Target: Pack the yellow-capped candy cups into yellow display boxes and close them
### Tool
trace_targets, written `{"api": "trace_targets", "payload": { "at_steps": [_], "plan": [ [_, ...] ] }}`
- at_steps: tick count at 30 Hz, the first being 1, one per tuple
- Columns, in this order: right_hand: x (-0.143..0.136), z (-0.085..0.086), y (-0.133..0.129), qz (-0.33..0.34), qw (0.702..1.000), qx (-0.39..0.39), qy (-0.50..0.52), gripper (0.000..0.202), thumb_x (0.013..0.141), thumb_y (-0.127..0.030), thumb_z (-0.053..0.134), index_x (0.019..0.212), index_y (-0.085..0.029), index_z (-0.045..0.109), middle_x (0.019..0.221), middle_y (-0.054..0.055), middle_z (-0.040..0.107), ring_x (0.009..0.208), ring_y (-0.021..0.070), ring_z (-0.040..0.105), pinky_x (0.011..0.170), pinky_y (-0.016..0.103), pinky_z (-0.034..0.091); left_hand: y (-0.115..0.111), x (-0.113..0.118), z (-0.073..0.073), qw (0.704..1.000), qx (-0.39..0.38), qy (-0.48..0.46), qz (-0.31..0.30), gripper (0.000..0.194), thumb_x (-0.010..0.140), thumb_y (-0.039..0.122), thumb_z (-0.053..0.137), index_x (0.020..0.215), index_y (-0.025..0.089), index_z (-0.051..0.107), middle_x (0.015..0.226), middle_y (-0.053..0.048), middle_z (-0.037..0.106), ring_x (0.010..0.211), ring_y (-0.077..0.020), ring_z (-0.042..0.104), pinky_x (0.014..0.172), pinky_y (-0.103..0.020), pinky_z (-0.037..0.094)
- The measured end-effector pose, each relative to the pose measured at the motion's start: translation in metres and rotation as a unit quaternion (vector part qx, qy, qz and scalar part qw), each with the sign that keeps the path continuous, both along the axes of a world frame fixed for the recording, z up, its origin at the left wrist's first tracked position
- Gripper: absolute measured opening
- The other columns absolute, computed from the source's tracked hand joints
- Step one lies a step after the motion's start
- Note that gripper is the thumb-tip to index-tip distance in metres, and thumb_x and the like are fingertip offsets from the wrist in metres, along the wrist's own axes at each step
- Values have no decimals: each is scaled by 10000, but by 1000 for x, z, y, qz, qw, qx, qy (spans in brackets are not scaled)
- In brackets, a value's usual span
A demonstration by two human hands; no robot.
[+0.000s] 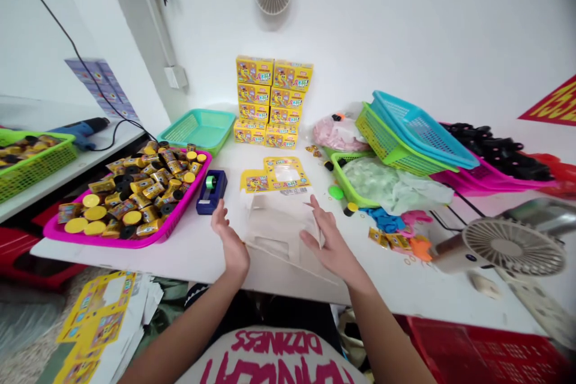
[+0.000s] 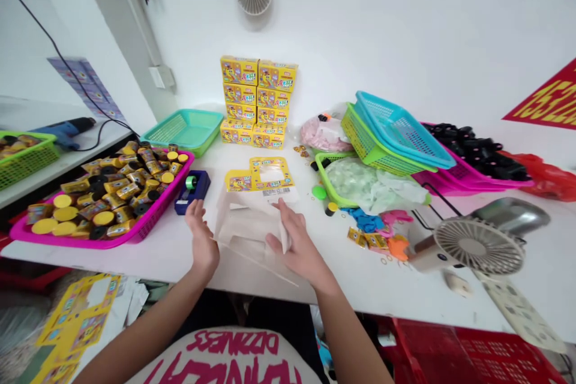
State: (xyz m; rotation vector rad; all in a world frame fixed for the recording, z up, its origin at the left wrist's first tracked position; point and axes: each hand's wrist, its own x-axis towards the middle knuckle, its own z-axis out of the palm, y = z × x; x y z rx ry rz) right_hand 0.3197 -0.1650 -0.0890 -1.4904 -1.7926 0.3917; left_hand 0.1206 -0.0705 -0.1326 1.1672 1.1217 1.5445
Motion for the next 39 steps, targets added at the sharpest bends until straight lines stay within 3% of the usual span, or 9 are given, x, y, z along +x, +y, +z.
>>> {"api": "trace_targets", "payload": {
  "at_steps": [4, 8, 11, 16, 21, 25, 29, 34, 39],
  "plan": [
    [2, 3, 9, 16, 999, -36, 26, 684, 965, -490, 436, 1549, -351, 108, 1597, 78, 285, 1428, 285, 314, 1170, 550, 201, -21, -11, -3, 988, 145, 44, -26, 736, 734, 881, 356, 1082, 264, 556, 1578, -67, 195, 1454, -307, 208, 1171, -476, 241],
    [11, 9, 6, 52, 993, -89, 56, 708, 967, -557, 381, 1553, -336, 52, 1599, 84, 285, 1420, 264, 359, 1150, 508, 281, -34, -32, 5, 950, 217, 186, -124, 312, 899, 485, 560, 817, 187, 601, 1553, -94, 197, 1439, -328, 252, 1142, -495, 304],
    [19, 10, 2, 100, 968, -168, 154, 819, 925, -658, 366, 1548, -307, -33, 1580, 102, 327, 1458, 260, 295, 1164, 494, 251, -36, -42, 7, 957, 181, 164, -157, 126, 907, 329, 592, 944, 217, 547, 1531, -111, 252, 1416, -293, 312, 1085, -477, 391],
    [25, 3, 1, 153, 930, -207, 262, 916, 805, -811, 328, 1508, -419, -108, 1624, 27, 217, 1461, 278, 283, 1163, 502, 251, -31, -40, 4, 976, 100, 25, -189, 619, 846, 330, 673, 1264, 364, 218, 1564, -119, 200, 1371, -245, 379, 1016, -466, 460],
    [31, -3, 3, 153, 930, -197, 270, 942, 772, -852, 312, 1503, -418, -95, 1591, 43, 312, 1462, 312, 269, 1136, 556, 255, -26, -37, 7, 978, -32, 42, -201, 692, 824, 330, 668, 1309, 351, 175, 1493, -134, 302, 1288, -250, 471, 993, -468, 482],
    [34, -9, 3, 126, 961, -140, 204, 874, 840, -753, 419, 1534, -412, 11, 1480, 91, 461, 1336, 301, 475, 1033, 520, 416, -24, -39, 9, 965, -21, 149, -215, 653, 829, 224, 582, 1341, 305, 185, 1479, -152, 306, 1275, -265, 480, 949, -471, 512],
    [20, -23, 1, 23, 987, -20, 157, 787, 881, -495, 598, 1509, -385, 136, 1452, 108, 364, 1309, 248, 438, 1022, 488, 440, -21, -42, 16, 951, 40, 198, -233, 486, 798, 129, 540, 1258, 243, 432, 1448, -108, 395, 1386, -261, 362, 1099, -482, 389],
    [3, -25, -14, -64, 987, 109, 96, 427, 863, -314, 662, 1256, -337, 497, 1249, 78, 478, 1180, 239, 500, 1024, 466, 442, -17, -52, 41, 842, 165, 386, -338, 395, 875, 151, 477, 1247, 218, 593, 1432, -84, 511, 1336, -227, 468, 1151, -408, 348],
    [6, -9, -25, -20, 993, 116, 15, 328, 898, -216, 598, 1211, -310, 623, 1179, 81, 612, 1093, 239, 601, 955, 410, 516, -22, -51, 66, 711, 219, 587, -321, 619, 877, 561, 535, 1343, 154, 541, 1466, -170, 473, 1375, -328, 415, 1065, -515, 421]
  ]
}}
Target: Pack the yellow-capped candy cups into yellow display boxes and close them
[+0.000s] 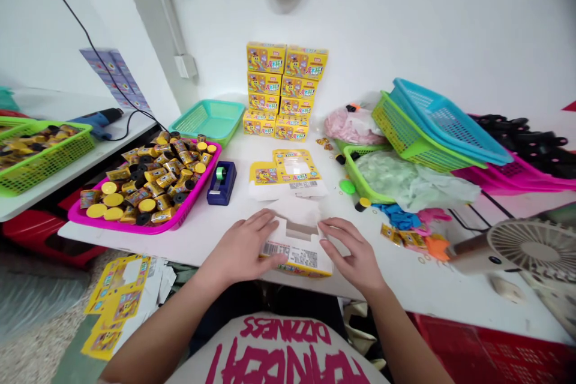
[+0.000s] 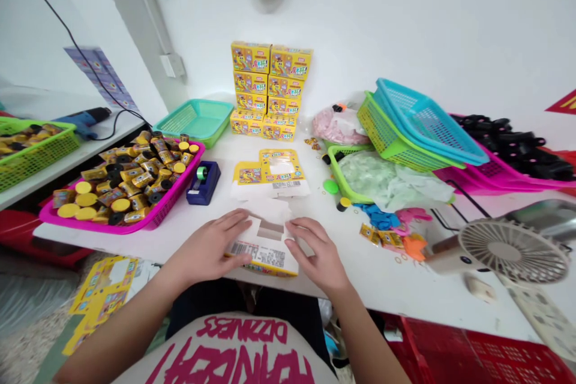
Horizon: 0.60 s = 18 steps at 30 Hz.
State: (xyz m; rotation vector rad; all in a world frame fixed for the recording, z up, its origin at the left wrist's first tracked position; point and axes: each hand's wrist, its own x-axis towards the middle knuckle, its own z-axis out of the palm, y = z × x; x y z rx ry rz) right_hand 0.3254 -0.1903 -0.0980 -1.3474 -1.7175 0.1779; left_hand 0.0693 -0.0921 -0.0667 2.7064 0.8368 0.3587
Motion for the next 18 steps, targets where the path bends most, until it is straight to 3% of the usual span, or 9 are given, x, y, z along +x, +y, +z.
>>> {"api": "trace_targets", "payload": {
  "at_steps": [3, 11, 14, 18],
  "plan": [
    [4, 5, -1, 36, 998, -14, -47, 422, 898, -210, 587, 1308, -310, 580, 1261, 88, 600, 1168, 249, 574, 1003, 422, 492, -8, 8, 4, 998, 23, 45, 23, 749, 791, 661, 594, 1310, 121, 560, 1436, -209, 495, 1372, -371, 406, 1015, -568, 438],
    [7, 10, -1, 83, 975, -85, -190, 565, 911, -322, 563, 1457, -274, 425, 1421, 96, 515, 1342, 294, 410, 1098, 513, 377, -13, 12, -6, 999, 23, 33, 27, 769, 780, 632, 635, 1337, 114, 525, 1452, -237, 461, 1423, -364, 322, 1060, -546, 409],
    [2, 13, -1, 76, 959, -110, -249, 514, 928, -371, 529, 1432, -287, 465, 1423, 87, 530, 1336, 309, 413, 1091, 552, 351, -9, 7, -16, 1000, 5, -21, 3, 703, 799, 608, 634, 1335, 163, 536, 1520, -220, 364, 1450, -371, 252, 1073, -545, 406],
    [-12, 19, -2, 40, 946, -145, -286, 468, 934, -448, 501, 1372, -287, 541, 1406, 95, 556, 1316, 328, 438, 1079, 592, 323, -9, 3, -27, 997, -7, -78, -24, 545, 801, 543, 671, 1204, 184, 601, 1459, -183, 458, 1471, -356, 193, 1096, -556, 391]
  ]
}}
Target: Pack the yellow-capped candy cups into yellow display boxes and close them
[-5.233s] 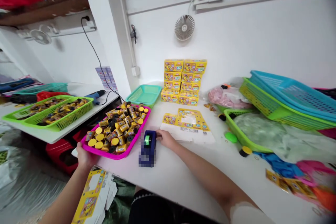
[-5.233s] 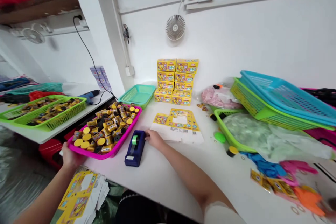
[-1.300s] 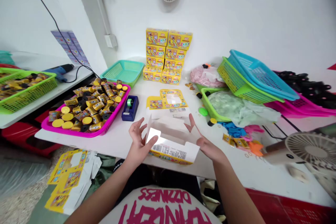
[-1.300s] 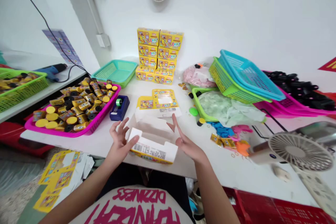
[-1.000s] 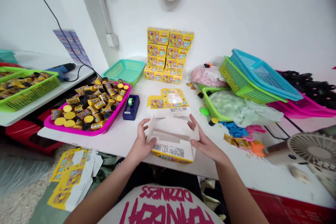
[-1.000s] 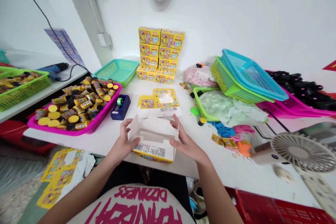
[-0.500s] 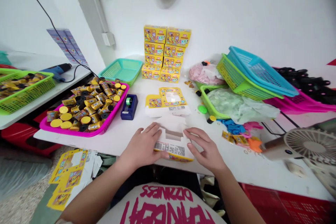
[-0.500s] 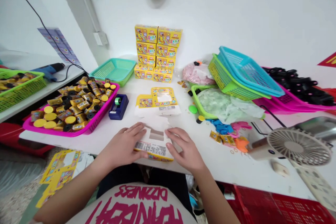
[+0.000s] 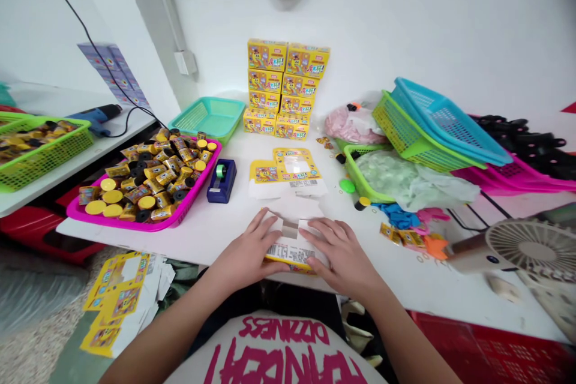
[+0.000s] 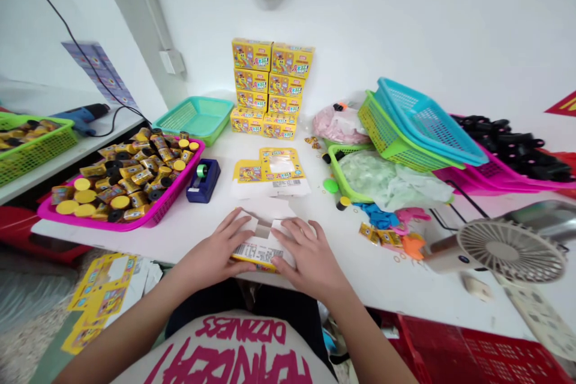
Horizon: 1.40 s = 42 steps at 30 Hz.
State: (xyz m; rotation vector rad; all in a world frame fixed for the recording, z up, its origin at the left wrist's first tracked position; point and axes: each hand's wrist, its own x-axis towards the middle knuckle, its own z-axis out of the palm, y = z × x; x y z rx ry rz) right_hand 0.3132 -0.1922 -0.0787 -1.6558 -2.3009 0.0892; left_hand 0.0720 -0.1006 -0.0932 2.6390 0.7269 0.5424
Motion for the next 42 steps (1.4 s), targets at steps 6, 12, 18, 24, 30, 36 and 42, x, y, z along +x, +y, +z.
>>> {"api": "trace_targets", "payload": {
  "at_steps": [6, 12, 18, 24, 30, 36, 42],
  "plan": [
    [-2, 8, -2, -12, 997, -58, 52, 480, 929, -505, 488, 1339, -275, 583, 1416, 103, 550, 1348, 357, 392, 1110, 648, 259, -4, 1, -2, 1000, -13, -12, 4, 510, 807, 505, 682, 1181, 174, 579, 1430, -176, 484, 1478, -355, 166, 1108, -555, 384],
    [37, 6, 23, 1, 920, -139, 368, 667, 965, -625, 236, 936, -249, 787, 1038, 91, 751, 1223, 295, 572, 1091, 542, 398, -7, 2, -7, 995, -77, -52, 26, 780, 747, 448, 761, 1387, 204, 387, 1466, -167, 446, 1487, -324, 147, 1114, -555, 381],
    [30, 18, 83, -45, 912, -117, 391, 618, 928, -666, 338, 1037, -218, 749, 1143, 100, 706, 1192, 290, 590, 1084, 517, 398, -7, 3, -6, 995, -88, -52, 18, 846, 758, 420, 758, 1427, 219, 280, 1482, -172, 402, 1490, -326, 130, 1125, -545, 373],
    [13, 42, 104, 132, 895, -298, 303, 493, 814, -487, 676, 1269, -303, 630, 1290, 28, 660, 1117, 231, 652, 866, 359, 564, -7, 5, -27, 984, -39, -163, 55, 928, 641, 487, 834, 1306, 234, 239, 1352, -197, 286, 1324, -372, 397, 1016, -563, 471],
    [17, 42, 106, 188, 901, -310, 238, 532, 827, -424, 678, 1338, -329, 567, 1319, 17, 638, 1089, 205, 653, 869, 328, 546, -9, 5, -34, 983, -7, -167, 80, 902, 625, 488, 844, 1255, 201, 266, 1189, -152, 310, 1176, -353, 451, 896, -526, 538],
    [17, 38, 108, 215, 921, -266, 187, 416, 870, -440, 628, 1269, -324, 631, 1317, 16, 642, 1133, 207, 650, 943, 326, 514, -10, 5, -32, 982, 1, -166, 89, 869, 625, 500, 838, 1240, 194, 306, 1194, -163, 348, 1132, -352, 514, 886, -535, 550],
    [12, 32, 98, 187, 950, -218, 120, 401, 890, -426, 611, 1264, -284, 640, 1401, 89, 573, 1253, 244, 581, 1031, 374, 471, -12, 6, -32, 983, 30, -153, 95, 817, 645, 516, 818, 1229, 175, 360, 1191, -181, 393, 1114, -360, 539, 846, -523, 571]
  ]
}}
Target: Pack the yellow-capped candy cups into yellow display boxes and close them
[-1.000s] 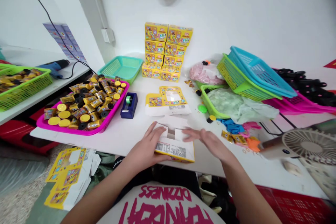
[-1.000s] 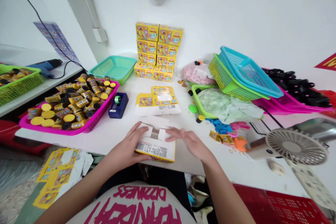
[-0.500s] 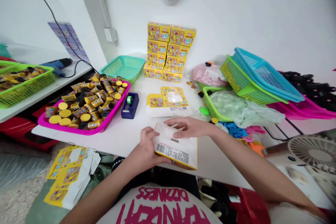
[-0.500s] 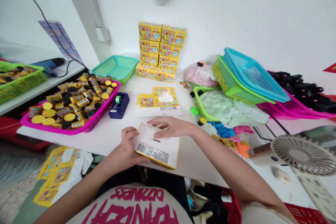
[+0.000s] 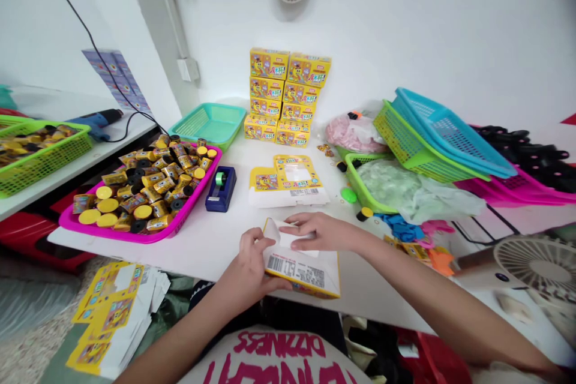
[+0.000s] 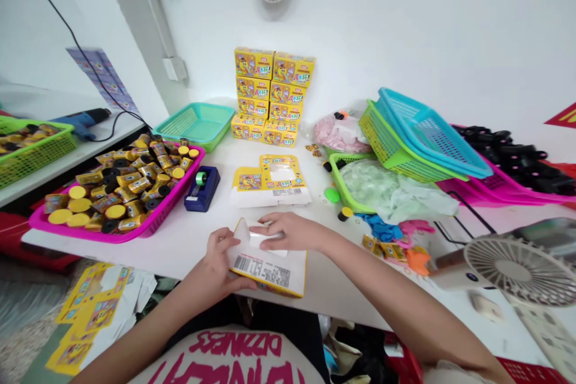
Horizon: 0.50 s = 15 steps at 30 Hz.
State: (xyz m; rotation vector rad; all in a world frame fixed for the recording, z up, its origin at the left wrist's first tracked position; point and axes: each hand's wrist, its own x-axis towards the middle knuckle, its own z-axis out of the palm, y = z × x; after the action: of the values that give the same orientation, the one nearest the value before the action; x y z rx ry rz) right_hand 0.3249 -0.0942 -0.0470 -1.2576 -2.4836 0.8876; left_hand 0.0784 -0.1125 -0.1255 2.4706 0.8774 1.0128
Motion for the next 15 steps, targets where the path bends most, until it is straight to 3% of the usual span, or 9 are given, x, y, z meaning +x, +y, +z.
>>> {"api": "trace_targets", "payload": {
  "at_steps": [5, 9, 11, 13, 15],
  "plan": [
    [-5, -3, -7, 12, 998, 25, -57, 401, 950, -388, 523, 1330, -277, 588, 1490, 102, 473, 1332, 248, 501, 1087, 378, 425, 0, 1, 1, 1000, 14, 0, 2, 819, 648, 518, 816, 1239, 170, 369, 1189, -177, 402, 1139, -362, 519, 876, -538, 554],
    [-5, -7, -14, 22, 995, 37, -88, 444, 974, -379, 461, 1410, -301, 494, 1583, 95, 295, 1357, 330, 457, 1088, 514, 401, 0, 1, 2, 999, 41, 17, 0, 779, 695, 488, 792, 1248, 149, 361, 1198, -187, 394, 1169, -359, 476, 916, -544, 527],
    [-4, -10, -19, 33, 993, 51, -98, 528, 953, -404, 498, 1464, -314, 399, 1602, 61, 232, 1439, 373, 298, 1133, 623, 267, 1, 2, 1, 999, 42, 14, 4, 790, 692, 486, 795, 1250, 142, 355, 1203, -198, 386, 1186, -372, 461, 920, -550, 518],
    [-5, -13, -22, 44, 990, 83, -109, 631, 923, -423, 543, 1499, -300, 316, 1600, 36, 216, 1486, 385, 99, 1138, 706, 12, 2, 3, -1, 1000, 27, -1, 3, 822, 668, 487, 815, 1252, 155, 341, 1226, -202, 366, 1215, -385, 447, 940, -562, 502],
    [-5, -13, -21, 55, 990, 94, -95, 695, 889, -455, 587, 1502, -287, 306, 1585, 31, 245, 1490, 380, 14, 1062, 721, -186, 3, 4, -2, 1000, 0, -23, -6, 868, 641, 471, 839, 1262, 181, 307, 1297, -215, 314, 1287, -403, 402, 992, -581, 462]
  ]
}}
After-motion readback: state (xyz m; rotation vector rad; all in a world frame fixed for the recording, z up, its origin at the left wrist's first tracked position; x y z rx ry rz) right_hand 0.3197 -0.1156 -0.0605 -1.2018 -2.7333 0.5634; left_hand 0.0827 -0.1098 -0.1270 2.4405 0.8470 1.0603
